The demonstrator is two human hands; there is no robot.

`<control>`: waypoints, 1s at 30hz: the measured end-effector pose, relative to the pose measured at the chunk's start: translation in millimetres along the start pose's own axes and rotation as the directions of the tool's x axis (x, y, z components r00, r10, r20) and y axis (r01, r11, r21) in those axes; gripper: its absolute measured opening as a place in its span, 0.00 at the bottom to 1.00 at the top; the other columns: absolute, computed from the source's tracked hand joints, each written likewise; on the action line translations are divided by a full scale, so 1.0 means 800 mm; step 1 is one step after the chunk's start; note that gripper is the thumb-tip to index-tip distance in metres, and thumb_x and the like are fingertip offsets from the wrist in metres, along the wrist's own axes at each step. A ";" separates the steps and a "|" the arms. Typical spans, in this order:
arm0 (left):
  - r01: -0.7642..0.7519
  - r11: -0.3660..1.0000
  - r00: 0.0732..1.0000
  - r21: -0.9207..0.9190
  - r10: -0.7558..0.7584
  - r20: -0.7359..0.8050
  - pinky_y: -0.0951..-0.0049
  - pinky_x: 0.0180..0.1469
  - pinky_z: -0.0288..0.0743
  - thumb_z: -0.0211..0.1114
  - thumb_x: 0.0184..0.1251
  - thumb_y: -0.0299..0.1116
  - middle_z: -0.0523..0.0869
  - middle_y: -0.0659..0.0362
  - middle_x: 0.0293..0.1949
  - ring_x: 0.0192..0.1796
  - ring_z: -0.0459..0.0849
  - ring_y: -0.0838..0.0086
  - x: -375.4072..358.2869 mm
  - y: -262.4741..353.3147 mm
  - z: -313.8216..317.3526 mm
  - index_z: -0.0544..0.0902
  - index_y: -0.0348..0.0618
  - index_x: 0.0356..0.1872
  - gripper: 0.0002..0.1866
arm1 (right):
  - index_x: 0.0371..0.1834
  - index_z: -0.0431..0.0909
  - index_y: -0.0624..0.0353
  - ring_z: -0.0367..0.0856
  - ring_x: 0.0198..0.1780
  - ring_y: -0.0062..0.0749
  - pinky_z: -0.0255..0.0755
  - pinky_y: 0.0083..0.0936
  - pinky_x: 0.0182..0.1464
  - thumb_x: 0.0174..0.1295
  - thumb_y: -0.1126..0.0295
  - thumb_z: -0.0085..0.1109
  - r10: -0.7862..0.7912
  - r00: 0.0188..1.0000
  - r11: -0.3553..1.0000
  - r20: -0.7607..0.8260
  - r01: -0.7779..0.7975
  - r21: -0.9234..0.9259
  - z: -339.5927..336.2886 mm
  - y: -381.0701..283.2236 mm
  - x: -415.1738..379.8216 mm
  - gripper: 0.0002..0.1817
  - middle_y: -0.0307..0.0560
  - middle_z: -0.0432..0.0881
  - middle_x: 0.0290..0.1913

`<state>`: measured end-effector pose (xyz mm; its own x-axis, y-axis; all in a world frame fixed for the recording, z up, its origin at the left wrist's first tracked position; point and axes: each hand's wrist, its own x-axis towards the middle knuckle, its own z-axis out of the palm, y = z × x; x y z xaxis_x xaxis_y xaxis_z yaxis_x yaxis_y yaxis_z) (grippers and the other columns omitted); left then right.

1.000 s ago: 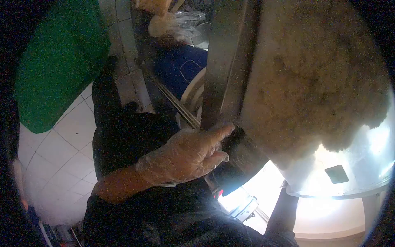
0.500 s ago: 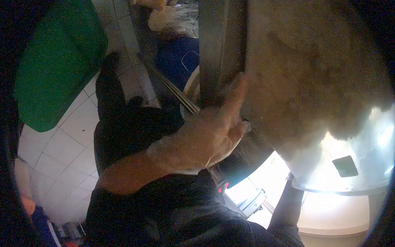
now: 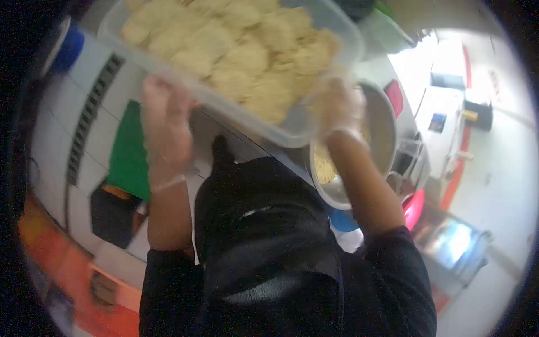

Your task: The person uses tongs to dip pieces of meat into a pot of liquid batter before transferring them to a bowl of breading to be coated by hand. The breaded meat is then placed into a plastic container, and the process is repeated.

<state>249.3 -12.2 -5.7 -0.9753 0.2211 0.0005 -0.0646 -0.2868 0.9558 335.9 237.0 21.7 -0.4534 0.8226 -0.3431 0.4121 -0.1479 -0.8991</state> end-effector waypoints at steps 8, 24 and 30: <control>0.259 0.870 0.963 0.420 -0.201 -0.178 0.62 0.57 0.77 0.65 0.61 0.30 0.78 0.54 0.49 0.52 0.80 0.62 0.144 0.040 -0.087 0.70 0.39 0.65 0.30 | 0.58 0.71 0.66 0.82 0.55 0.45 0.75 0.35 0.58 0.67 0.70 0.60 -0.199 0.857 0.959 0.475 0.071 0.273 0.032 0.046 -0.156 0.19 0.64 0.80 0.52; 0.258 0.422 0.947 0.869 -0.288 -0.142 0.61 0.38 0.83 0.62 0.75 0.40 0.82 0.58 0.46 0.43 0.85 0.65 0.287 0.083 -0.117 0.75 0.46 0.63 0.20 | 0.64 0.74 0.60 0.76 0.64 0.53 0.70 0.45 0.67 0.66 0.66 0.68 -0.324 0.524 0.910 0.788 -0.055 0.411 -0.113 0.239 -0.100 0.25 0.55 0.79 0.59; 0.377 0.218 0.919 0.900 -0.207 -0.335 0.67 0.44 0.84 0.56 0.56 0.24 0.82 0.59 0.43 0.43 0.86 0.64 0.276 0.063 -0.056 0.76 0.48 0.60 0.26 | 0.67 0.73 0.58 0.76 0.67 0.47 0.68 0.44 0.70 0.66 0.64 0.69 -0.268 0.522 0.935 0.809 -0.062 0.350 -0.105 0.269 -0.083 0.28 0.53 0.79 0.64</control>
<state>21.1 -19.9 29.6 -0.9539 -0.0493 -0.2961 -0.1913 0.8600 0.4731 520.8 196.6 -125.9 -0.9871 0.0249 -0.1582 0.1368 -0.3818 -0.9141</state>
